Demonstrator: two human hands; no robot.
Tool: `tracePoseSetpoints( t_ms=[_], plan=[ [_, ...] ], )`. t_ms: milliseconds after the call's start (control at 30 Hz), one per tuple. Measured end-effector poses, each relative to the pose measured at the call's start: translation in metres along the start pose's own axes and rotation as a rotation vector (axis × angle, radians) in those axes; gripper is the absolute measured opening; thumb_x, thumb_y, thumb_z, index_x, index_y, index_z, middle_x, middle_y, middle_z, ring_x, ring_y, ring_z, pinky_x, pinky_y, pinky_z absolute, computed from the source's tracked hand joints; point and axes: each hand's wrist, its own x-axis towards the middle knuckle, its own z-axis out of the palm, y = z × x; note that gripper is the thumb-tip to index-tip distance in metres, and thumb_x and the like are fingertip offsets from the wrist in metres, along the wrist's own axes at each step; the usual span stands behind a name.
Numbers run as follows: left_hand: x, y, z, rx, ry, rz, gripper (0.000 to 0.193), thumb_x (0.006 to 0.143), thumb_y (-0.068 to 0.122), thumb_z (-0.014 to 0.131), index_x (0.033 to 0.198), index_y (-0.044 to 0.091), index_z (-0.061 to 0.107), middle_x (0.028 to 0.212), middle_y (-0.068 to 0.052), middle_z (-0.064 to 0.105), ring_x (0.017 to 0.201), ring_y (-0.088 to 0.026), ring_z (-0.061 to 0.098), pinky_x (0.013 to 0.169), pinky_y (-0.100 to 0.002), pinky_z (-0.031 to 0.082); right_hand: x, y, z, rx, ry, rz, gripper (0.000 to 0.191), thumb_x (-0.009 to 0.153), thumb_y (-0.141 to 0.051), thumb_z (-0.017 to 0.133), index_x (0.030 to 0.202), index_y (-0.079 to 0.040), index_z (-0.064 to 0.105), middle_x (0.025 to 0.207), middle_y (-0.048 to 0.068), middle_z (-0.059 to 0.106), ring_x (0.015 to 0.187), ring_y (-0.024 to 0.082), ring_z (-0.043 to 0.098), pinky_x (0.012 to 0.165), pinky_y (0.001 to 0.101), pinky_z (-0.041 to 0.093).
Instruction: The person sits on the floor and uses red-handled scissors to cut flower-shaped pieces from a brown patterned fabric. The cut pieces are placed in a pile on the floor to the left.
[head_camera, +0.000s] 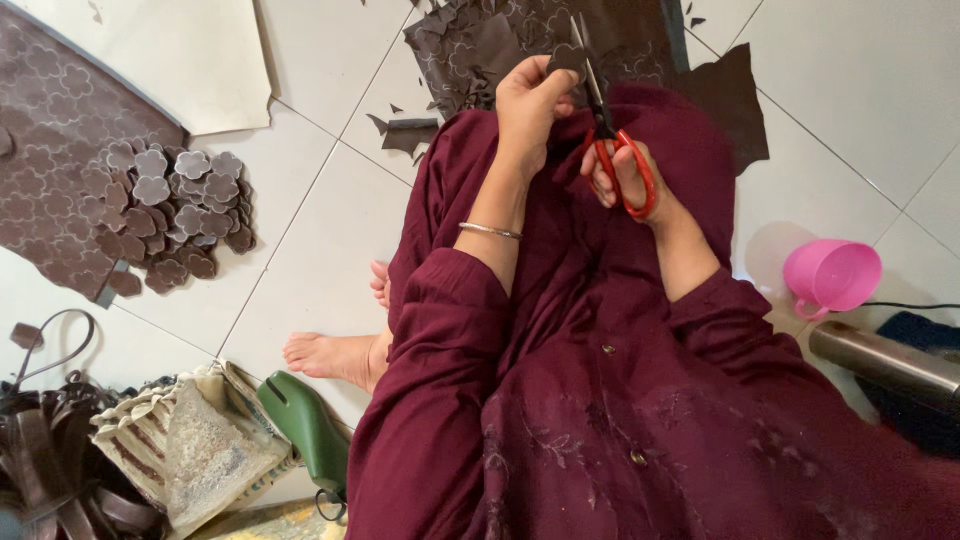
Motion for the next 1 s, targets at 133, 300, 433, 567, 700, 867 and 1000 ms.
tracePoseSetpoints(
  t_ms=[133, 300, 433, 567, 700, 867, 1000],
  plan=[
    [0.001, 0.0, -0.001, -0.015, 0.018, 0.01, 0.007, 0.085, -0.003, 0.069, 0.091, 0.0, 0.069, 0.076, 0.0, 0.063, 0.06, -0.006, 0.053, 0.052, -0.021, 0.046, 0.002, 0.003, -0.003, 0.007, -0.021, 0.001, 0.09, 0.088, -0.089, 0.044, 0.096, 0.0, 0.06, 0.065, -0.003, 0.048, 0.053, 0.007, 0.048, 0.049, 0.0234, 0.043],
    [0.004, -0.004, -0.004, -0.012, 0.036, 0.009, 0.007, 0.085, -0.003, 0.068, 0.091, 0.0, 0.069, 0.073, 0.001, 0.061, 0.057, -0.005, 0.05, 0.05, -0.02, 0.044, 0.001, 0.009, -0.007, 0.02, -0.028, 0.029, 0.091, 0.088, -0.089, 0.043, 0.095, 0.0, 0.061, 0.063, -0.003, 0.048, 0.052, 0.006, 0.048, 0.049, 0.0234, 0.043],
    [0.007, -0.007, -0.008, -0.052, 0.032, 0.011, 0.004, 0.088, -0.002, 0.067, 0.09, 0.001, 0.068, 0.072, 0.001, 0.059, 0.056, -0.004, 0.048, 0.049, -0.02, 0.04, 0.001, 0.008, -0.008, -0.03, 0.008, 0.075, 0.093, 0.087, -0.089, 0.041, 0.091, 0.001, 0.062, 0.061, -0.002, 0.047, 0.049, 0.007, 0.047, 0.045, 0.0238, 0.04],
    [0.008, -0.009, -0.01, -0.063, 0.027, 0.003, 0.003, 0.09, 0.002, 0.066, 0.091, 0.003, 0.068, 0.073, 0.002, 0.06, 0.058, -0.004, 0.048, 0.051, -0.02, 0.042, 0.002, 0.006, -0.005, -0.012, 0.06, 0.049, 0.094, 0.089, -0.089, 0.037, 0.097, 0.001, 0.062, 0.062, -0.003, 0.046, 0.049, 0.007, 0.045, 0.046, 0.0248, 0.04],
    [0.012, -0.012, -0.013, -0.148, 0.077, -0.033, 0.009, 0.093, 0.012, 0.063, 0.094, 0.004, 0.067, 0.083, -0.001, 0.064, 0.067, -0.011, 0.059, 0.057, -0.026, 0.052, 0.005, 0.007, -0.005, 0.126, 0.094, 0.051, 0.098, 0.09, -0.089, 0.034, 0.105, 0.002, 0.063, 0.067, -0.004, 0.043, 0.053, 0.007, 0.042, 0.049, 0.0253, 0.04],
    [0.017, -0.014, -0.019, -0.363, 0.068, -0.103, 0.027, 0.098, 0.026, 0.057, 0.102, 0.0, 0.065, 0.094, -0.009, 0.067, 0.079, -0.019, 0.067, 0.069, -0.033, 0.061, 0.009, 0.02, -0.013, 0.234, 0.141, 0.117, 0.099, 0.088, -0.09, 0.031, 0.108, 0.002, 0.064, 0.068, -0.004, 0.043, 0.052, 0.007, 0.041, 0.049, 0.025, 0.04],
    [0.024, -0.007, -0.027, -0.417, 0.158, -0.023, 0.022, 0.098, 0.022, 0.063, 0.102, 0.001, 0.06, 0.09, -0.009, 0.062, 0.079, -0.023, 0.069, 0.071, -0.037, 0.064, 0.009, 0.034, -0.023, 0.39, 0.144, 0.115, 0.096, 0.092, -0.088, 0.03, 0.111, -0.001, 0.066, 0.07, -0.005, 0.043, 0.055, 0.008, 0.042, 0.054, 0.0255, 0.041]
  ],
)
